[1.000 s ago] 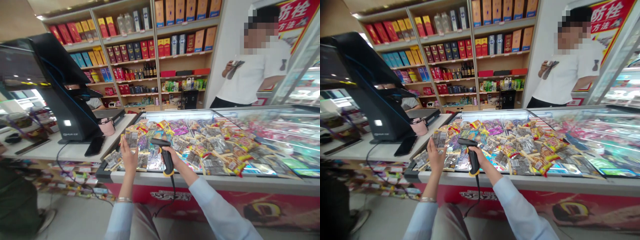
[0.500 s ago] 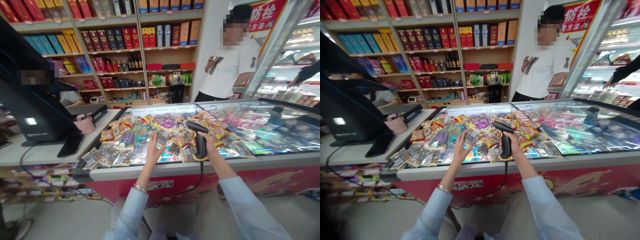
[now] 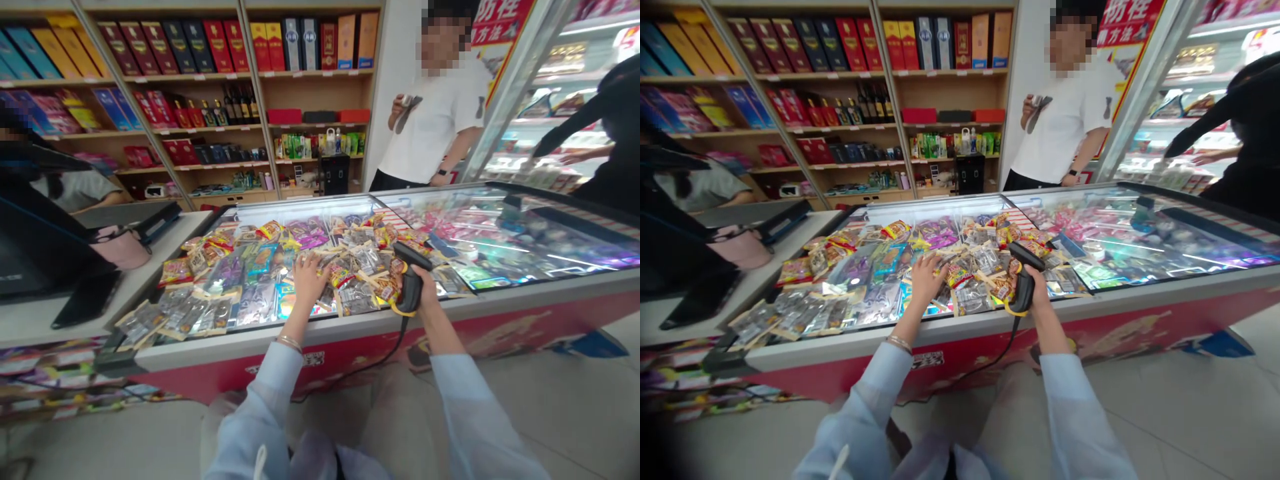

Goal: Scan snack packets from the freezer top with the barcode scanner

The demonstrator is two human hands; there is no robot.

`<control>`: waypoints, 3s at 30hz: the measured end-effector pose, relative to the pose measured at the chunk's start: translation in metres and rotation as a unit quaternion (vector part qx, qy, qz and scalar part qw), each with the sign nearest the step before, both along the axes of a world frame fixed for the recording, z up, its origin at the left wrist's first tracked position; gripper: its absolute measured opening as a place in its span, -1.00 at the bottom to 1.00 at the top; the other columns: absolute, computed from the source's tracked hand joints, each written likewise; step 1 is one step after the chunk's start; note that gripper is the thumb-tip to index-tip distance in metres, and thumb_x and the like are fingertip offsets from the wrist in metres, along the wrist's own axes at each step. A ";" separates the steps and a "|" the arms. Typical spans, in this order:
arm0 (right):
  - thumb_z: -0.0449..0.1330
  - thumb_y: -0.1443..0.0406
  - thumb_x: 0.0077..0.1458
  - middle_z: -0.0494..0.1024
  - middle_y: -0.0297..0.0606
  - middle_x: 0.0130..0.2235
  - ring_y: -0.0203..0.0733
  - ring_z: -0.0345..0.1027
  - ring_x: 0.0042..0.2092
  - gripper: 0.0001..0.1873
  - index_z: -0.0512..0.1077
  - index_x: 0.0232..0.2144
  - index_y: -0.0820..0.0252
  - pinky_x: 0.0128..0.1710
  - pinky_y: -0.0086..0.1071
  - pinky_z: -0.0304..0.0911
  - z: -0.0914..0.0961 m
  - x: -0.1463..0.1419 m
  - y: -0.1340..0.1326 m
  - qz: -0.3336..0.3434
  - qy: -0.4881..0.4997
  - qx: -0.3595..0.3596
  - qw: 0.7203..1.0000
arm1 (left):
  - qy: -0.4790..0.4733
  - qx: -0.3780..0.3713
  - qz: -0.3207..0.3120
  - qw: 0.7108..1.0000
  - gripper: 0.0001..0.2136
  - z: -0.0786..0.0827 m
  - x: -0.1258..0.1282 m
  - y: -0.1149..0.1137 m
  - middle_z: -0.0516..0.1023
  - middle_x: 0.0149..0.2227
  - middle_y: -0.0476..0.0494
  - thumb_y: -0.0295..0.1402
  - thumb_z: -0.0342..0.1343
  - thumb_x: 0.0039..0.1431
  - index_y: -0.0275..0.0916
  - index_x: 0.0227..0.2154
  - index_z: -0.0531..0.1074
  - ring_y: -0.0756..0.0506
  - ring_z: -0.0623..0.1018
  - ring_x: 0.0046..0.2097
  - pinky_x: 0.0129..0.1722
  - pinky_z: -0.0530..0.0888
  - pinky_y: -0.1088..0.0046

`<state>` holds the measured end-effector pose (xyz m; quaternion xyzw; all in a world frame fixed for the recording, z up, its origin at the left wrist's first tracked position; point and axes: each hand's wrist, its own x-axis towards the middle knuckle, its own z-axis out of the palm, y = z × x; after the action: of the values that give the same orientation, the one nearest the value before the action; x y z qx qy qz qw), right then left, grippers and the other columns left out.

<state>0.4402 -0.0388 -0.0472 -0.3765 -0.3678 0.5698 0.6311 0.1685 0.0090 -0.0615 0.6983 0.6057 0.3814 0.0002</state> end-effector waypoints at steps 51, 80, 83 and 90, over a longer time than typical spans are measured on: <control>0.18 0.04 -0.17 0.32 -0.19 -0.65 -0.13 0.17 -0.63 -0.75 0.45 -0.58 0.07 -0.68 -0.27 0.13 0.007 -0.007 -0.014 -0.075 -0.039 -0.069 0.994 | 0.013 -0.038 0.003 0.999 -0.58 -0.006 0.006 -0.018 0.44 0.14 -0.11 -0.09 -0.09 0.27 -0.06 0.13 0.33 -0.24 0.29 0.23 0.29 0.03 -0.05; 0.26 0.09 -0.27 0.51 -0.03 -0.43 -0.10 0.30 -0.60 -0.74 0.43 -0.49 0.09 -0.69 -0.23 0.20 0.048 -0.062 -0.013 0.000 0.014 -0.083 0.996 | -0.058 0.060 0.050 0.995 -0.67 0.039 -0.091 -0.054 0.44 0.11 -0.22 -0.19 -0.07 0.30 -0.20 -0.02 0.43 -0.16 0.38 0.17 0.20 0.27 0.20; 0.25 0.10 -0.23 0.44 -0.14 -0.55 -0.20 0.20 -0.66 -0.75 0.44 -0.48 0.11 -0.74 -0.32 0.11 0.053 -0.087 -0.012 0.030 -0.005 -0.059 0.998 | -0.070 0.083 0.084 0.991 -0.67 0.041 -0.131 -0.063 0.44 0.10 -0.25 -0.18 -0.08 0.30 -0.21 -0.03 0.44 -0.17 0.39 0.17 0.17 0.30 0.17; 0.20 0.05 -0.08 0.38 -0.25 -0.66 -0.24 0.22 -0.66 -0.69 0.47 -0.43 0.19 -0.71 -0.43 0.14 0.055 -0.170 -0.003 0.164 -0.038 0.027 0.985 | -0.081 0.115 0.192 0.971 -0.66 0.043 -0.227 -0.082 0.46 0.08 -0.30 -0.20 -0.08 0.29 -0.27 -0.04 0.45 -0.20 0.41 0.13 0.15 0.31 0.16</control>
<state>0.2705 -0.0414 0.0078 -0.3153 -0.4635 0.6410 0.5243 -0.0580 -0.0728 -0.0184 0.5308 0.6788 0.4965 -0.1046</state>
